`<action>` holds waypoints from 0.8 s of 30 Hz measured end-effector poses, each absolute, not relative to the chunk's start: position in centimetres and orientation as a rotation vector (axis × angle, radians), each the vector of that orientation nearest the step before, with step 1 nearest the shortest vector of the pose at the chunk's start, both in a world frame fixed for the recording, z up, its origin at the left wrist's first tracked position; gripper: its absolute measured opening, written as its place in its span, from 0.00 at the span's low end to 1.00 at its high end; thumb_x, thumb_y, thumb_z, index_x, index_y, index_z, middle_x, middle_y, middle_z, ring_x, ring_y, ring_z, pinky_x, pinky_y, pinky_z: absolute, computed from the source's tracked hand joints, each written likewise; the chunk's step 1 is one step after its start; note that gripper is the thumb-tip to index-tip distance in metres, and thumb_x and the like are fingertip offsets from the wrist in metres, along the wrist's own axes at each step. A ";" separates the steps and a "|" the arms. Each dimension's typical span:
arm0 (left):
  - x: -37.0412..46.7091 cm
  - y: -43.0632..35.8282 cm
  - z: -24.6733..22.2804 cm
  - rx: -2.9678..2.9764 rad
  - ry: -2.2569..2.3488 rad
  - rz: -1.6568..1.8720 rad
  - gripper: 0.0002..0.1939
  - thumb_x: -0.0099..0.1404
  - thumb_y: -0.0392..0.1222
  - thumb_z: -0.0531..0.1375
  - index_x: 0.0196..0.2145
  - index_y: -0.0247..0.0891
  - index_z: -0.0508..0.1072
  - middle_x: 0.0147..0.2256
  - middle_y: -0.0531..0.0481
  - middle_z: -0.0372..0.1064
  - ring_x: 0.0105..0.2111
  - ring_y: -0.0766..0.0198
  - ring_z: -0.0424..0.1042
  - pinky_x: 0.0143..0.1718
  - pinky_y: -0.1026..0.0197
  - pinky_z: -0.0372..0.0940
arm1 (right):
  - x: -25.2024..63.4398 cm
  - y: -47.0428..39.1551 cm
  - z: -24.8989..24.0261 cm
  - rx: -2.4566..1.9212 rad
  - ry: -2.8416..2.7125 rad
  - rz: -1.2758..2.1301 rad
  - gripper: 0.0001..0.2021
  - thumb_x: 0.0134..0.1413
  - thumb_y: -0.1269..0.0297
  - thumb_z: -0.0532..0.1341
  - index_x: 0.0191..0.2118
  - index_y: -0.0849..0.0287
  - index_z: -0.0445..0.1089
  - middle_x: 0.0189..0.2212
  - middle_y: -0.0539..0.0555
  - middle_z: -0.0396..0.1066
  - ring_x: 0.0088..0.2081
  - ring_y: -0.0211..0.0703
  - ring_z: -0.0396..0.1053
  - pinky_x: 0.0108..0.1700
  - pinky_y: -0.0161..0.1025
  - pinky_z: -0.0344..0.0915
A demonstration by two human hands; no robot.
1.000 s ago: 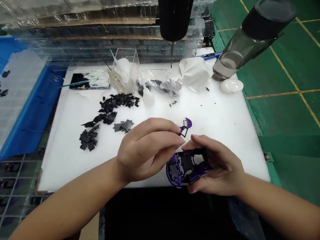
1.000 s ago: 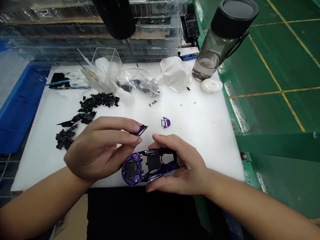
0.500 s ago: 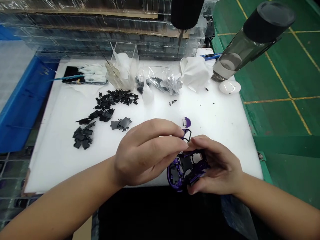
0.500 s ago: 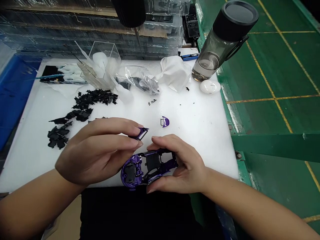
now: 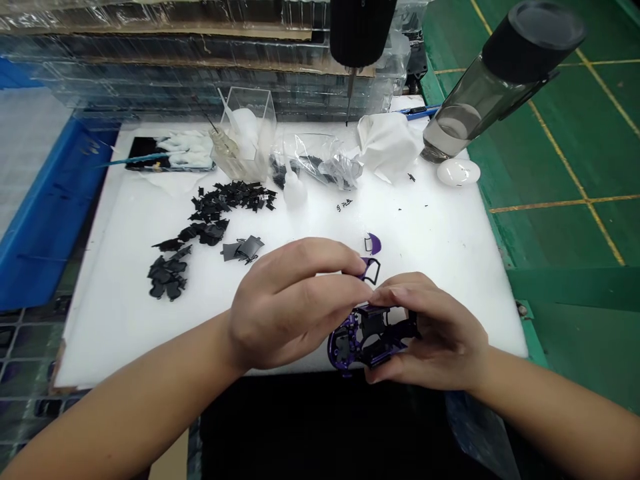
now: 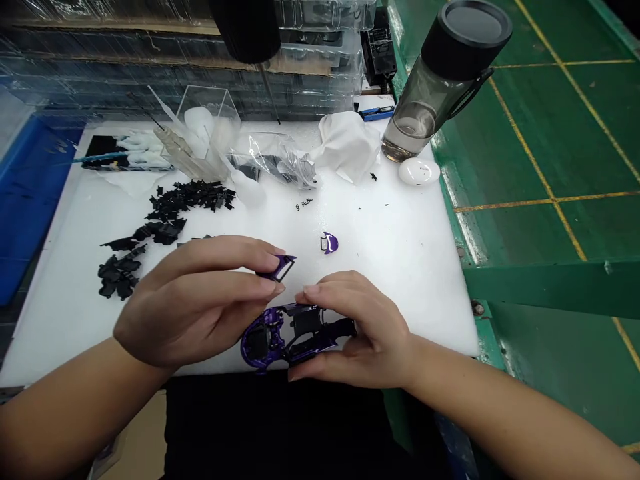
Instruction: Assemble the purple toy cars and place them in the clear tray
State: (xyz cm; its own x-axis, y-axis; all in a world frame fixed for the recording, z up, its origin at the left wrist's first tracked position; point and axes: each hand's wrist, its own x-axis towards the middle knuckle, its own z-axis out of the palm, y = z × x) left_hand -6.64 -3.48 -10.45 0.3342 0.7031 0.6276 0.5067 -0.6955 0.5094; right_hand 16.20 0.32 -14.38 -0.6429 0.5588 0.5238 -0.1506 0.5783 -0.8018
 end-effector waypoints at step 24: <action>-5.9 -2.9 -11.4 2.305 1.187 1.363 0.09 0.63 0.23 0.65 0.39 0.30 0.73 0.41 0.42 0.71 0.42 0.58 0.73 0.46 0.62 0.71 | 16.1 0.0 -14.1 -0.344 -2.148 0.590 0.20 0.46 0.66 0.74 0.38 0.60 0.63 0.40 0.64 0.77 0.43 0.45 0.75 0.44 0.40 0.76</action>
